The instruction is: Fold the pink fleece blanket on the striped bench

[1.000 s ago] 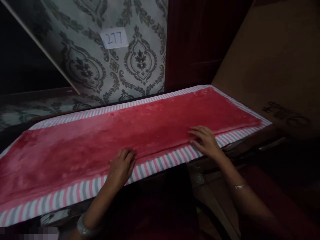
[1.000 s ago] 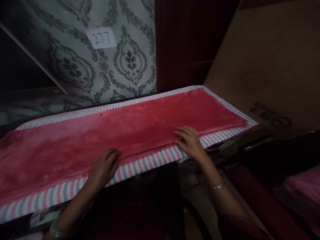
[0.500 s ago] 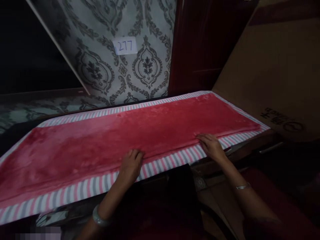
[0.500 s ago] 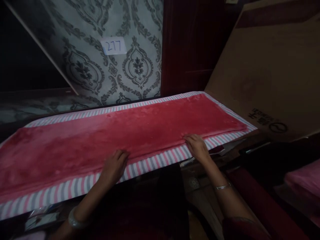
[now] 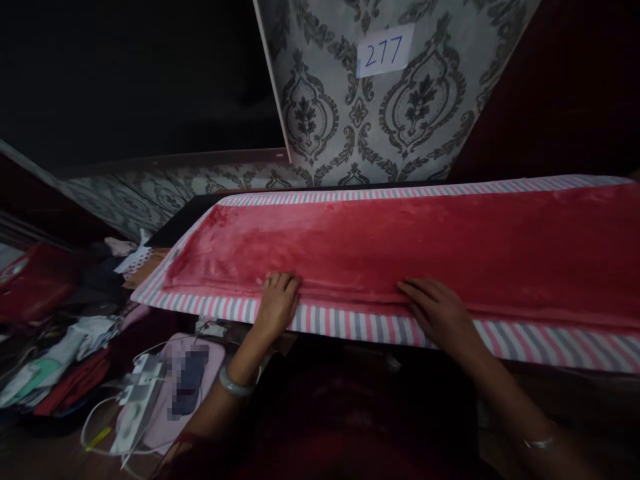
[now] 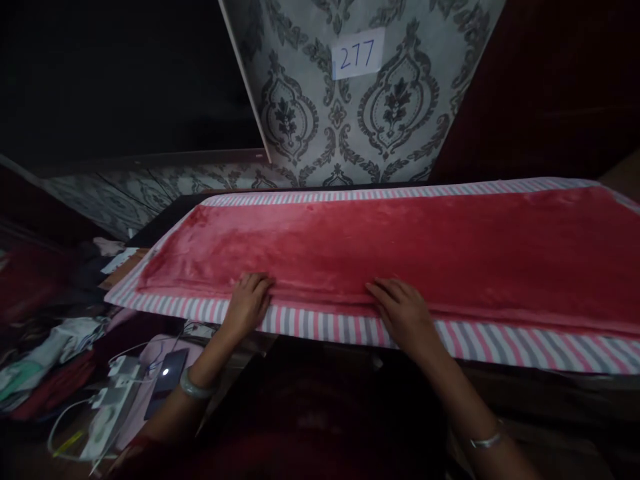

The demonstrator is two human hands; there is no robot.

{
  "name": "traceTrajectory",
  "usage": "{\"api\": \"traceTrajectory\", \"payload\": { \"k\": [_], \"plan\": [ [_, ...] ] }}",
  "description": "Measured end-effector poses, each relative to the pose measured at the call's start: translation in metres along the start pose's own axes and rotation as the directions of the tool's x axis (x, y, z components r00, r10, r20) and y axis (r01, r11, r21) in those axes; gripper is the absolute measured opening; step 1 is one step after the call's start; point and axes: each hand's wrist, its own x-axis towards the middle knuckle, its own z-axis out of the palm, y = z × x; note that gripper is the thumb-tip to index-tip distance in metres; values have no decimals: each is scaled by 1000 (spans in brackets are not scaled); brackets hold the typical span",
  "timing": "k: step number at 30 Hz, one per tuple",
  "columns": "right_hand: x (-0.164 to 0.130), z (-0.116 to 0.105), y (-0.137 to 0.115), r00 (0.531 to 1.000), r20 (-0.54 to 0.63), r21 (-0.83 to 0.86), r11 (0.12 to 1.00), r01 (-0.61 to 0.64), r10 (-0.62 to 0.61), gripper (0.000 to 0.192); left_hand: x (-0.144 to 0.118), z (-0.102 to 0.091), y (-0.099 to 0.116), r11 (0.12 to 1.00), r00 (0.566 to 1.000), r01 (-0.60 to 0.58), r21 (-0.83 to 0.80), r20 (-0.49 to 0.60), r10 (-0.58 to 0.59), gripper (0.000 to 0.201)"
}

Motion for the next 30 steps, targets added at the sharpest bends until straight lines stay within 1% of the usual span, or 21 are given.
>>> {"api": "traceTrajectory", "payload": {
  "k": [3, 6, 8, 10, 12, 14, 15, 17, 19, 20, 21, 23, 25, 26, 28, 30],
  "plan": [
    [7, 18, -9, 999, 4, 3, 999, 32, -32, 38, -8, 3, -20, 1000, 999, 31, 2, -27, -31, 28],
    [2, 23, -11, 999, -29, 49, 998, 39, -37, 40, -17, 5, -32, 999, 999, 10, -39, -49, -12, 27],
    [-2, 20, -13, 998, -54, 79, 996, 37, -33, 37, -21, 2, -36, 996, 998, -25, -87, -67, 19, 28],
    [-3, 14, -16, 998, -58, 111, 993, 26, -20, 32, -22, -5, -39, 982, 995, -66, -177, -84, 52, 25],
    [2, 6, -17, 999, -34, 148, 989, 9, -4, 27, -19, -14, -42, 951, 993, -97, -295, -100, 70, 21],
    [14, -1, -17, 1000, -13, 158, 987, -7, 9, 24, -10, -21, -43, 923, 991, -102, -372, -119, 62, 20],
    [22, -4, -16, 1000, -8, 146, 989, -17, 18, 25, -4, -22, -43, 921, 990, -93, -378, -134, 45, 22],
    [39, -6, -12, 999, 12, 77, 996, -41, 40, 30, 11, -19, -41, 939, 989, -59, -337, -149, 9, 30],
    [54, -5, -7, 993, 73, -34, 995, -91, 93, 42, 25, -12, -35, 965, 994, -20, -260, -108, -9, 41],
    [58, -3, -5, 983, 126, -89, 989, -122, 133, 49, 30, -8, -31, 976, 998, 3, -220, -55, -15, 49],
    [61, 0, -2, 966, 191, -133, 979, -153, 177, 55, 33, -3, -28, 983, 1000, 27, -179, 14, -25, 54],
    [61, 6, 1, 913, 323, -176, 963, -202, 250, 61, 34, 5, -23, 992, 987, 80, -102, 145, -65, 59],
    [57, 11, 2, 865, 411, -176, 956, -234, 287, 62, 32, 10, -23, 991, 967, 125, -44, 229, -112, 59],
    [55, 12, 2, 851, 431, -169, 954, -249, 298, 62, 31, 11, -25, 990, 959, 136, -30, 254, -124, 59],
    [55, 11, 1, 833, 456, -145, 949, -279, 315, 63, 32, 9, -31, 990, 950, 137, -34, 288, -122, 60],
    [60, 5, 1, 808, 495, -96, 944, -314, 319, 61, 41, 6, -39, 991, 948, 116, -64, 304, -91, 60]
  ]
}}
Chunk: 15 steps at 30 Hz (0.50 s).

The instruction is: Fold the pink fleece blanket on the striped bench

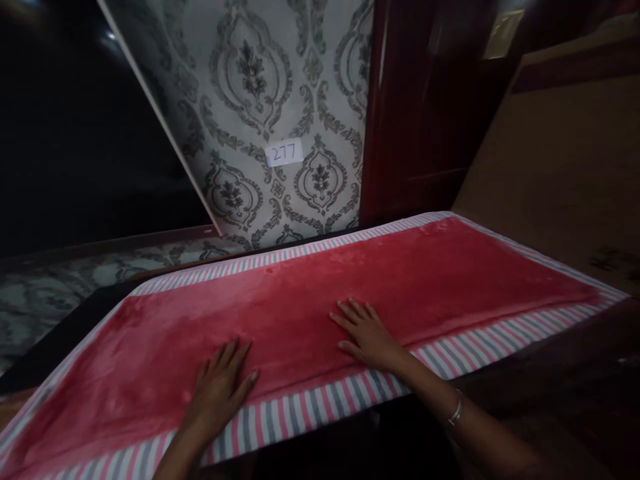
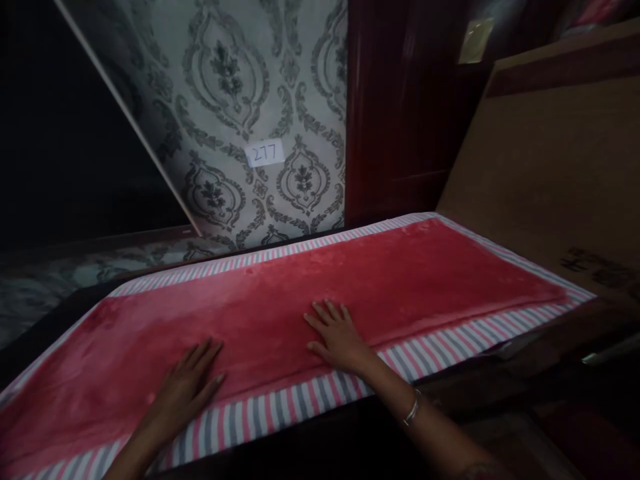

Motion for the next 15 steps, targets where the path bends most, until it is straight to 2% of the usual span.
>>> {"api": "traceTrajectory", "payload": {
  "k": [2, 4, 7, 9, 12, 13, 15],
  "plan": [
    [5, -14, 4, 1000, 12, 68, 998, -10, 9, 59, 17, -8, -3, 999, 999, -51, -20, -10, 50, 59],
    [12, -33, 15, 997, -52, 95, 994, -47, 52, 57, 42, -15, 3, 994, 993, -109, -29, -42, 108, 58],
    [23, -65, 50, 967, -176, 49, 983, -177, 183, 59, 88, -25, 29, 978, 976, -206, -27, -83, 203, 59],
    [25, -82, 79, 925, -221, 12, 949, -316, 310, 62, 115, -27, 53, 969, 965, -248, -11, -91, 246, 62],
    [21, -90, 121, 844, -231, -47, 861, -506, 483, 64, 141, -17, 82, 977, 977, -206, 53, -46, 208, 64],
    [18, -88, 132, 833, -213, -69, 842, -534, 511, 64, 144, -11, 88, 980, 983, -180, 86, -25, 182, 64],
    [11, -79, 148, 839, -170, -99, 838, -537, 517, 64, 147, 4, 89, 978, 988, -152, 141, -15, 156, 65]
  ]
}}
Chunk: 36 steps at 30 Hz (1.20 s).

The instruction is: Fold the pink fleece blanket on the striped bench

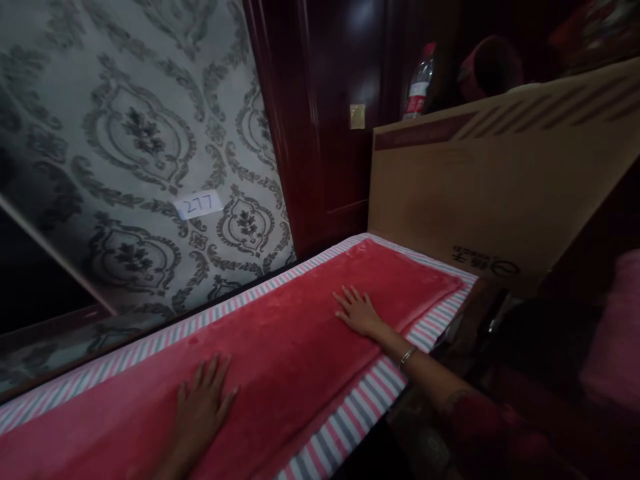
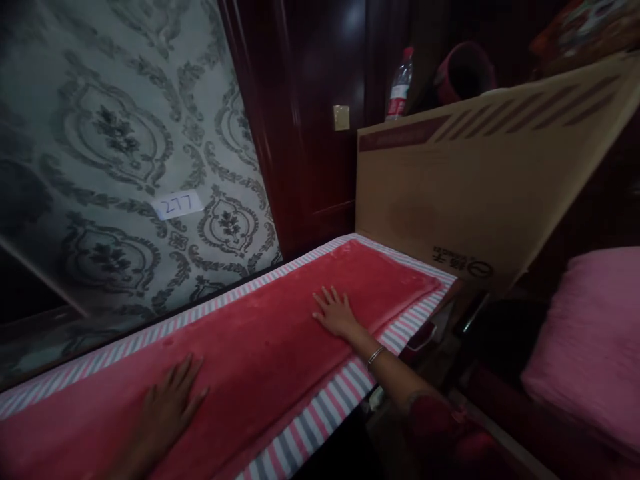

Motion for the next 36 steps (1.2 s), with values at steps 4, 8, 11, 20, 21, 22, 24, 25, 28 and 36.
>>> {"api": "traceTrajectory", "payload": {
  "k": [4, 8, 11, 20, 21, 22, 24, 25, 28, 36],
  "plan": [
    [9, 8, 23, 994, -66, 99, 991, 91, -85, 59, 4, 19, -16, 998, 999, -24, -52, -44, 22, 67],
    [45, -18, 67, 966, -257, 198, 980, 11, 41, 44, 35, 11, -23, 976, 989, -65, -208, -146, 35, 62],
    [81, -42, 117, 901, -338, 241, 950, -197, 272, 46, 76, -3, 3, 953, 971, -150, -264, -221, 92, 62],
    [170, -61, 216, 755, -228, 318, 780, -539, 614, 54, 190, -15, 168, 894, 908, -383, -231, -274, 318, 61],
    [179, -62, 220, 758, -209, 316, 776, -545, 618, 55, 196, -12, 182, 899, 909, -385, -209, -256, 330, 61],
    [189, -62, 224, 767, -189, 314, 778, -544, 613, 55, 200, -8, 194, 905, 914, -381, -188, -226, 337, 61],
    [208, -62, 230, 796, -146, 307, 791, -529, 588, 53, 203, 1, 209, 921, 929, -361, -149, -147, 340, 60],
    [217, -62, 233, 810, -122, 302, 798, -521, 574, 54, 202, 5, 214, 926, 934, -352, -132, -113, 339, 59],
    [243, -60, 240, 838, -58, 287, 813, -506, 542, 58, 199, 13, 217, 935, 940, -340, -103, -60, 336, 58],
    [270, -43, 250, 869, -118, 309, 850, -427, 480, 40, 203, 27, 208, 917, 925, -378, -125, -97, 368, 58]
  ]
}}
